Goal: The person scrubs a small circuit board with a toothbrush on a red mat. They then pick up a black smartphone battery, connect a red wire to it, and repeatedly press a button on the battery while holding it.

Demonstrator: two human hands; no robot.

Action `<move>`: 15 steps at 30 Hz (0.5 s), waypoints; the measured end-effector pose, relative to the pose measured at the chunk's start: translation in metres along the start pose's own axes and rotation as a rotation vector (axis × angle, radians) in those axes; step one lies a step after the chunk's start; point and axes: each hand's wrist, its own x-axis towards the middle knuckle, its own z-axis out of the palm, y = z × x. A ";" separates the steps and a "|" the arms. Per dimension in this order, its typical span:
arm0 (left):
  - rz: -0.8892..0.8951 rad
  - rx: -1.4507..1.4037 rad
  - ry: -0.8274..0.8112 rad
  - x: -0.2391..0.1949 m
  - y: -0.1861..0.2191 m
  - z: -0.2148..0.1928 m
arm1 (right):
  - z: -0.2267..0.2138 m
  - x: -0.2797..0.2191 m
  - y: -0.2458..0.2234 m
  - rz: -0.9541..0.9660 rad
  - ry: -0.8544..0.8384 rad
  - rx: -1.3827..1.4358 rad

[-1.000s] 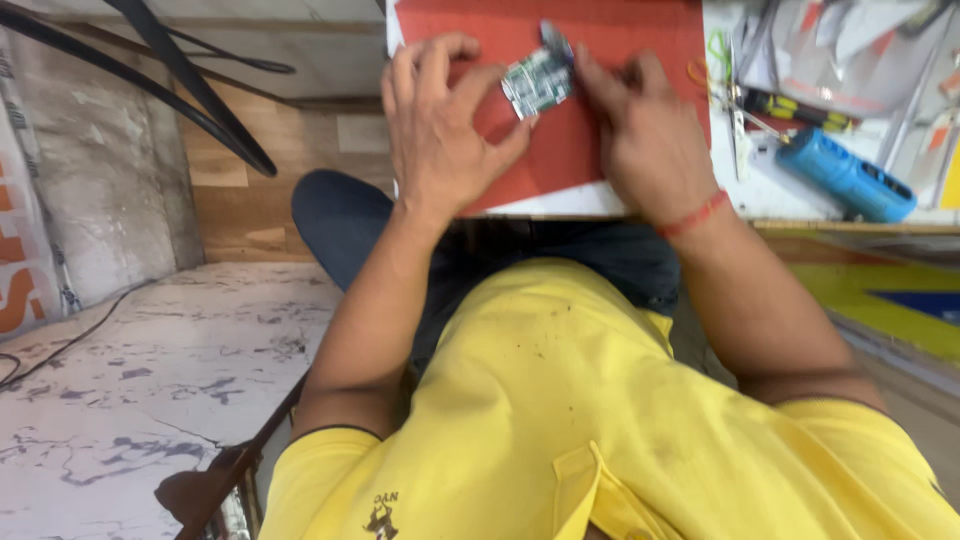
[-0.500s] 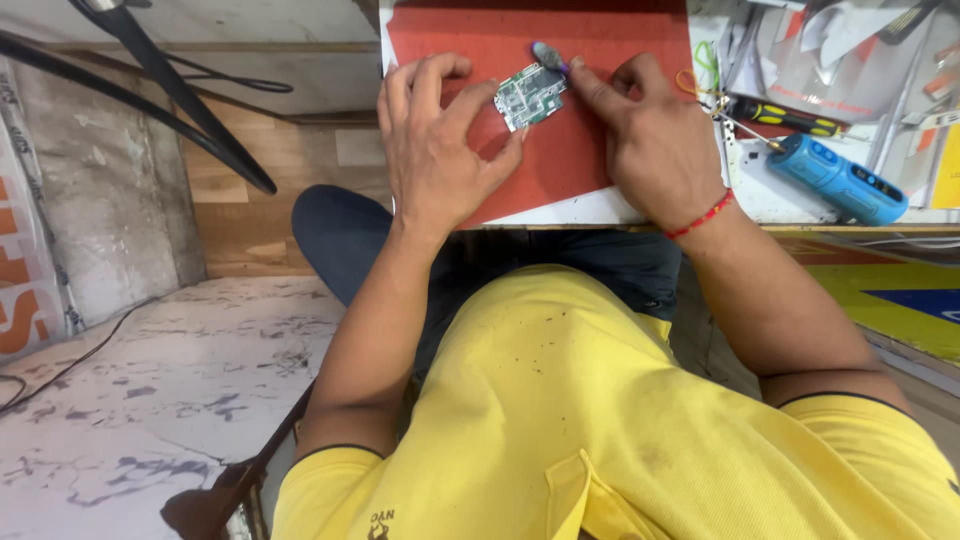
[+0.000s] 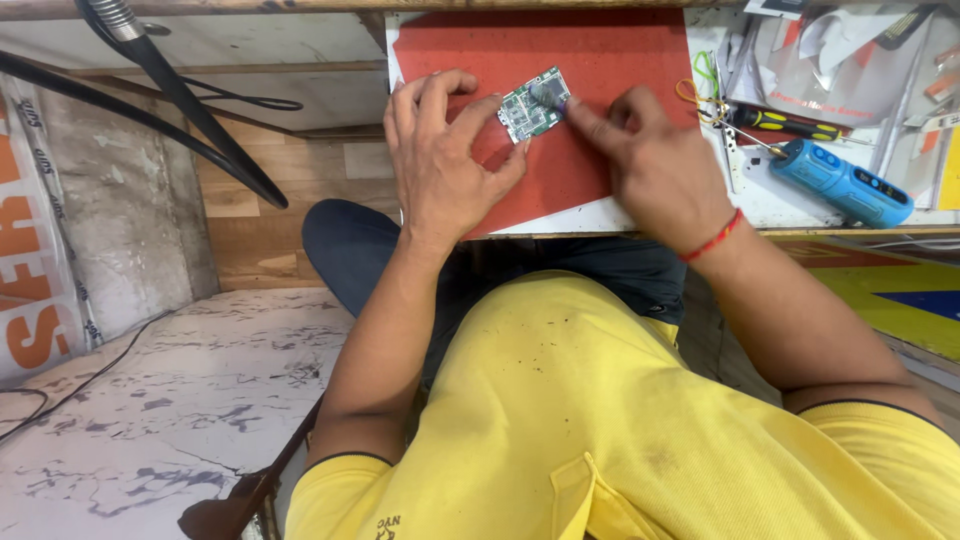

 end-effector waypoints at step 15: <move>-0.011 -0.017 -0.011 -0.001 0.000 -0.003 | 0.004 0.000 -0.017 0.140 -0.036 0.128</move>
